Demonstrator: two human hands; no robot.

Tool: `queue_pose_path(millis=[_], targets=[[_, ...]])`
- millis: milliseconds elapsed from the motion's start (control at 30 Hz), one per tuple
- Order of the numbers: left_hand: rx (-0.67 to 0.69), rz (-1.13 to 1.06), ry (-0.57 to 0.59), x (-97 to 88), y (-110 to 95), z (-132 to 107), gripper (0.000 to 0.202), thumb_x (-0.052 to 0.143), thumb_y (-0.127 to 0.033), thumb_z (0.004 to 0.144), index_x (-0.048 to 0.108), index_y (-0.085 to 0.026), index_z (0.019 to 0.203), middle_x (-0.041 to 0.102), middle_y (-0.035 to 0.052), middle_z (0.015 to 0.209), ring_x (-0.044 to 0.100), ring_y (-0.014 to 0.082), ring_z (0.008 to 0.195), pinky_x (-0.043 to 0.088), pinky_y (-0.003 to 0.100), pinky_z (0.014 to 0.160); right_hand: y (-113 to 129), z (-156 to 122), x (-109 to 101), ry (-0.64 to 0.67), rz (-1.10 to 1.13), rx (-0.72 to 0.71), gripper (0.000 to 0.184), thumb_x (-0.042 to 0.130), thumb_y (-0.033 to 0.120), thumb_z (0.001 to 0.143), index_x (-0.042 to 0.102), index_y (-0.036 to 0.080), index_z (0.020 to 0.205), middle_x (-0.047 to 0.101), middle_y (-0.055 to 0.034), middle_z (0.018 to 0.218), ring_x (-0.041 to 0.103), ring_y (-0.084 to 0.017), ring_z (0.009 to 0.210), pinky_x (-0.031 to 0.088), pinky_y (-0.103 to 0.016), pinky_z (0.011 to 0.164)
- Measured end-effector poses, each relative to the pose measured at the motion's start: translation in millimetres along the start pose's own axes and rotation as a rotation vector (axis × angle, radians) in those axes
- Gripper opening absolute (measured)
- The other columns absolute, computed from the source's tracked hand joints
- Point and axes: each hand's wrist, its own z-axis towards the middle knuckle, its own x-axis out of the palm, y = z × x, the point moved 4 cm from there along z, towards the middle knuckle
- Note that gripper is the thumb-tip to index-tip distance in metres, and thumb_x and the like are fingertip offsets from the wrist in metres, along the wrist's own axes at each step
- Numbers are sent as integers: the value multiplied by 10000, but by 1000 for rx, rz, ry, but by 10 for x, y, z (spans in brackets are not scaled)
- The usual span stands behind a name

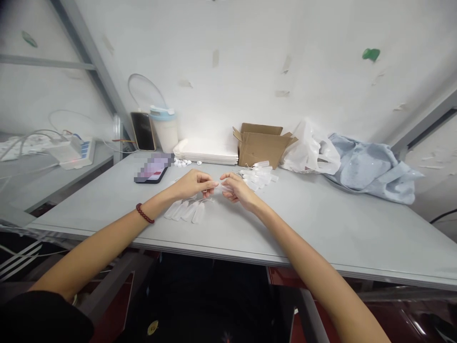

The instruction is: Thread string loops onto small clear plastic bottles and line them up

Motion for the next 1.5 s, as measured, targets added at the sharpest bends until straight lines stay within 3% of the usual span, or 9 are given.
queue_pose_path(millis=[100, 300, 500, 600, 733, 833, 1100, 1333, 1500], targets=[[-1, -34, 14, 7, 8, -1, 271, 635, -369, 742, 615, -105, 685, 608, 25, 638, 553, 99, 547, 473, 231, 546, 3, -8, 3, -3, 7, 7, 220, 469, 285, 712, 383, 239, 909, 275, 118, 468, 172, -58, 388, 97, -188, 416], [144, 89, -138, 14, -79, -19, 150, 671, -253, 690, 640, -132, 772, 648, 46, 828, 578, 144, 777, 477, 235, 649, -26, 8, -16, 72, 111, 105, 168, 488, 280, 700, 416, 219, 838, 268, 98, 475, 142, -60, 406, 70, -197, 407], [35, -36, -35, 46, -53, -9, 227, 657, -296, 714, 652, -116, 852, 623, 12, 690, 553, 93, 563, 475, 230, 561, 3, -5, 47, 201, 111, 116, 137, 484, 331, 746, 441, 203, 769, 291, 85, 499, 129, -57, 414, 83, -208, 406], [17, -92, -62, 4, -24, 15, 230, 673, -299, 703, 659, -105, 826, 615, 10, 637, 552, 94, 537, 481, 235, 557, 47, -6, 45, 152, -46, -17, 212, 488, 415, 785, 458, 206, 797, 383, 63, 556, 222, -68, 433, 160, -210, 418], [-49, -215, -167, -82, 24, 46, 249, 719, -317, 654, 652, -90, 732, 601, 20, 597, 555, 104, 546, 487, 243, 543, 168, -32, -30, -156, -519, -448, 244, 579, 418, 765, 512, 206, 867, 549, -18, 763, 458, -134, 630, 321, -245, 522], [-107, -271, -182, -99, 44, 42, 282, 748, -337, 625, 641, -88, 701, 622, 37, 639, 560, 102, 552, 480, 243, 541, 194, -61, -28, -273, -810, -660, 198, 580, 365, 783, 558, 198, 888, 601, -81, 880, 521, -197, 779, 374, -293, 621], [71, -51, -144, -102, -63, -6, 279, 738, -336, 650, 679, -107, 798, 639, 26, 647, 566, 102, 571, 471, 232, 561, 166, -48, -30, -229, -703, -578, 178, 595, 340, 791, 619, 172, 846, 656, -44, 793, 567, -155, 661, 416, -260, 571], [-13, 7, -134, -107, 0, 35, 444, 564, -504, 788, 612, -92, 630, 624, 50, 613, 560, 96, 486, 465, 230, 498, 157, -71, 5, -341, -871, -757, 195, 574, 316, 812, 619, 152, 906, 655, -51, 728, 533, -140, 576, 421, -262, 557], [65, 21, -131, -89, -27, 24, 325, 651, -426, 739, 636, -101, 730, 609, 13, 608, 573, 95, 547, 482, 223, 569, 141, -77, 4, -345, -910, -766, 177, 571, 311, 823, 621, 152, 882, 656, -44, 694, 536, -135, 555, 424, -254, 550]])
